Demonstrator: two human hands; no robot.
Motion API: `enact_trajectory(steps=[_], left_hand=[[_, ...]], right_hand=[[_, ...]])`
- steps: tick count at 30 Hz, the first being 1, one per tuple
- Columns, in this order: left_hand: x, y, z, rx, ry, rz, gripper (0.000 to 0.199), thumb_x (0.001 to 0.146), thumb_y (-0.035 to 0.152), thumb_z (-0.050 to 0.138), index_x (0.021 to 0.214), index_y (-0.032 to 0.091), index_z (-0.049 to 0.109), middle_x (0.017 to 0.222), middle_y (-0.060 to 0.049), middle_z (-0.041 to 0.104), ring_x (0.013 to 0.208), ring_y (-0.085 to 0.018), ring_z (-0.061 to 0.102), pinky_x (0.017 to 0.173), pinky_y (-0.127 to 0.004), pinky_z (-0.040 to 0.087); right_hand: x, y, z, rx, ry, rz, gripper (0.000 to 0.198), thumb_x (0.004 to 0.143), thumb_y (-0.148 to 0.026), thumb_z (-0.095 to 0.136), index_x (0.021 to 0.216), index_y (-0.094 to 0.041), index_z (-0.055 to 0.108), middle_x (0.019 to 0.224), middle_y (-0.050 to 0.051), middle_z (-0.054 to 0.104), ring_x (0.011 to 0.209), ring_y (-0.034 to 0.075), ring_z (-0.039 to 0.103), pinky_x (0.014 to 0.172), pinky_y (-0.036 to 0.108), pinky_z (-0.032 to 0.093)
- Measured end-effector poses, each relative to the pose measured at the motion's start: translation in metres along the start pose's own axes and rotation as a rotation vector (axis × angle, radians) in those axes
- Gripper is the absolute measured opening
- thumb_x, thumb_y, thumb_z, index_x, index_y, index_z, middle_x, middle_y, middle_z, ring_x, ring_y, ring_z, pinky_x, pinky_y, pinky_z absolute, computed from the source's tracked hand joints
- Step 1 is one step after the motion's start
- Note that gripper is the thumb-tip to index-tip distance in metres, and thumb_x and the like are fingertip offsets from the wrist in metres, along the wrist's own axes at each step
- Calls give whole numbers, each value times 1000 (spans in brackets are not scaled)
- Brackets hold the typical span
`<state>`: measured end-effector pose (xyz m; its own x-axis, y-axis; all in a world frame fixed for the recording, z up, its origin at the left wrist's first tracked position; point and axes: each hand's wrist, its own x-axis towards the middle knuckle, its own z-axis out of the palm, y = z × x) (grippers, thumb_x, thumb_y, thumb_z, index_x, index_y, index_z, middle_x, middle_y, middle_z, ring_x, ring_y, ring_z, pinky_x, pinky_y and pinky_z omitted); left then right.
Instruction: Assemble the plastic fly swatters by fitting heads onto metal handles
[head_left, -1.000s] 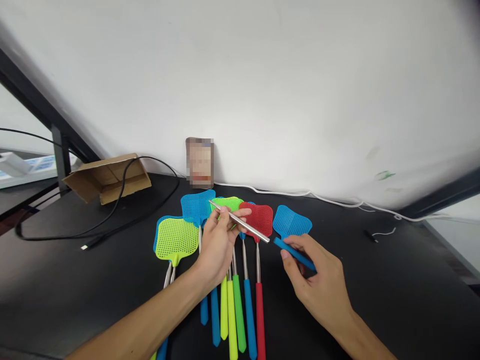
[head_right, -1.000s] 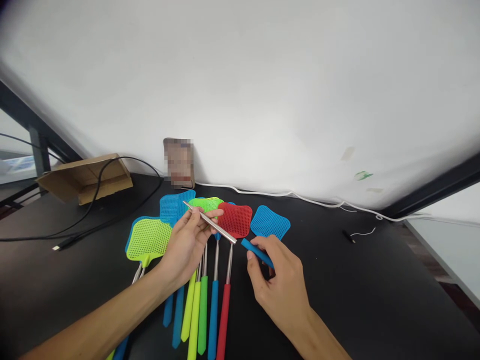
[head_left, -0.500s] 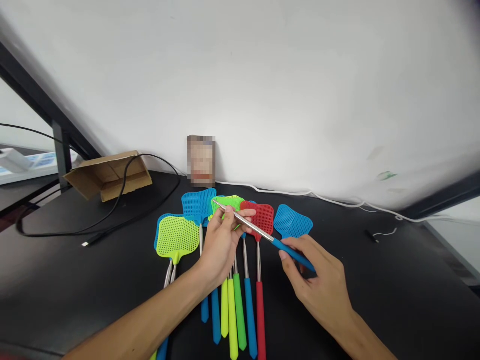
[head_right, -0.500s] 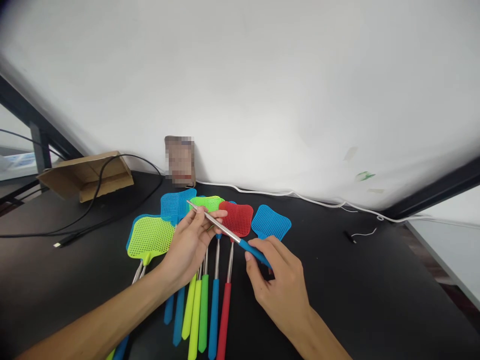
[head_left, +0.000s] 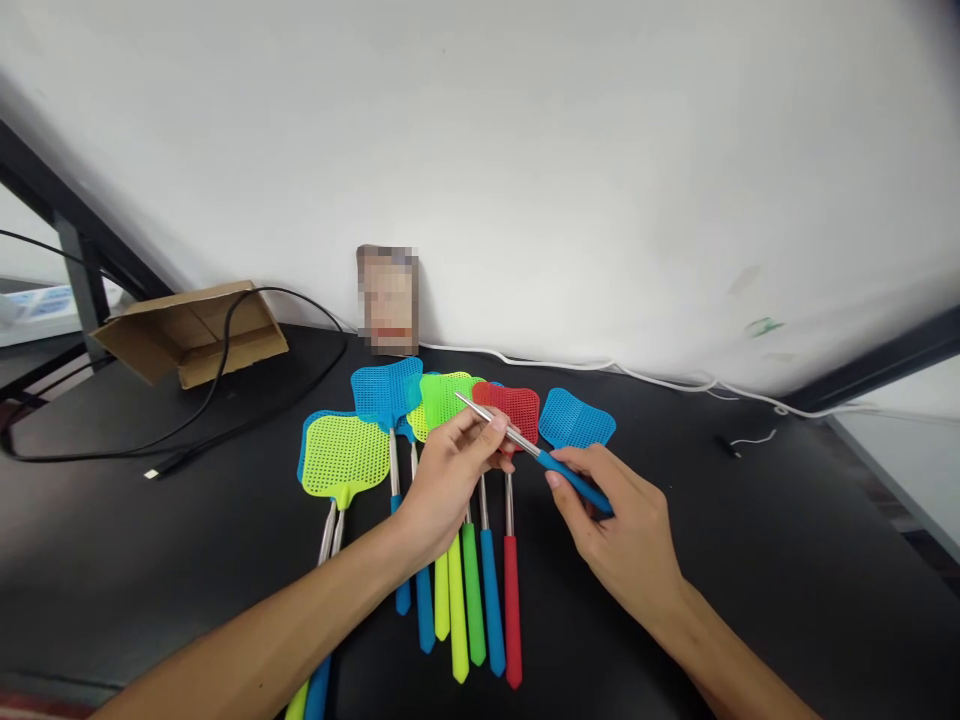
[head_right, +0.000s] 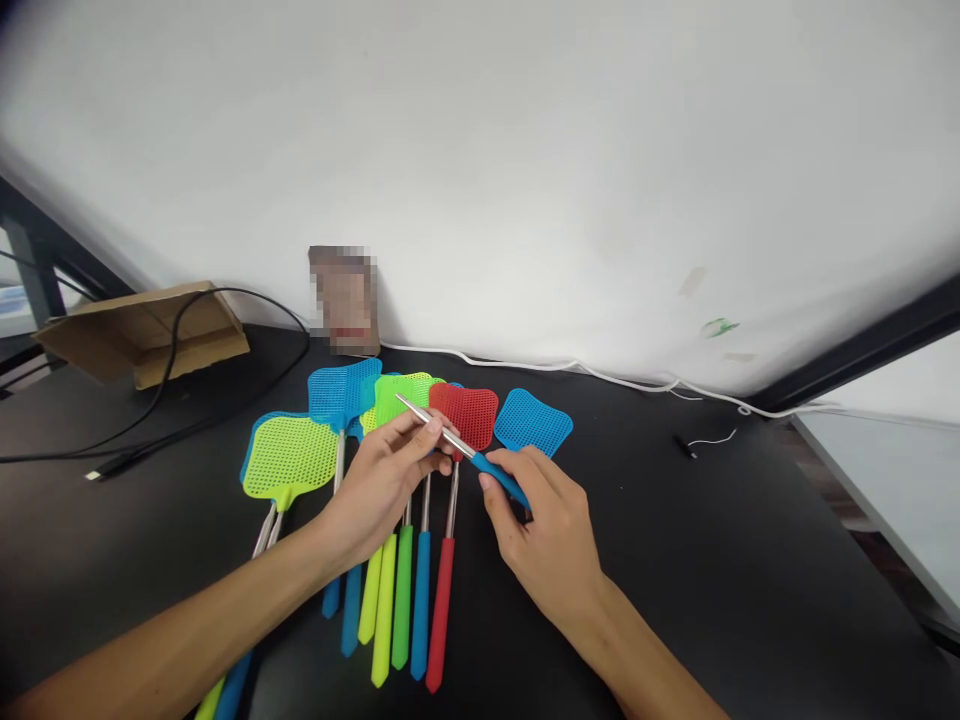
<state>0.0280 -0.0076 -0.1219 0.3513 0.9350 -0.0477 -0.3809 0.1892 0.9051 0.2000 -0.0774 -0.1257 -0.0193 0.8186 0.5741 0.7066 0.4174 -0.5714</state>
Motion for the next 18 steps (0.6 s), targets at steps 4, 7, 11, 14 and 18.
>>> enact_trajectory(steps=[4, 7, 11, 14, 18], left_hand=[[1, 1, -1, 23, -4, 3, 23, 92, 37, 69, 91, 14, 68, 85, -4, 62, 80, -14, 58, 73, -27, 51], [2, 1, -2, 36, -8, 18, 21, 92, 35, 70, 91, 14, 69, 84, -4, 63, 79, -14, 59, 74, -27, 51], [2, 0, -2, 53, -31, 34, 19, 91, 33, 70, 90, 14, 70, 84, -4, 63, 75, -14, 59, 74, -28, 51], [1, -1, -2, 71, -43, 43, 18, 92, 32, 69, 89, 14, 69, 86, -4, 65, 70, -13, 59, 73, -28, 50], [0, -3, -3, 78, -71, 59, 17, 93, 32, 68, 91, 14, 69, 92, -6, 68, 70, -13, 60, 72, -29, 51]], right_hand=[[-1, 1, 1, 3, -11, 20, 13, 96, -15, 61, 107, -22, 65, 85, 1, 62, 74, 15, 61, 67, 28, 48], [-2, 1, 2, 14, -8, 15, 12, 96, -15, 61, 106, -21, 65, 84, 1, 62, 73, 14, 60, 67, 28, 48], [-5, 1, 3, 51, -3, 12, 12, 97, -15, 60, 106, -20, 64, 81, 0, 60, 69, 14, 58, 65, 29, 47], [-7, 0, 5, 88, 1, 33, 11, 97, -15, 60, 105, -20, 64, 80, 0, 60, 68, 14, 57, 64, 29, 46], [-9, -5, 5, 152, -25, 139, 6, 97, -19, 60, 99, -21, 65, 78, -1, 62, 64, 14, 57, 60, 28, 44]])
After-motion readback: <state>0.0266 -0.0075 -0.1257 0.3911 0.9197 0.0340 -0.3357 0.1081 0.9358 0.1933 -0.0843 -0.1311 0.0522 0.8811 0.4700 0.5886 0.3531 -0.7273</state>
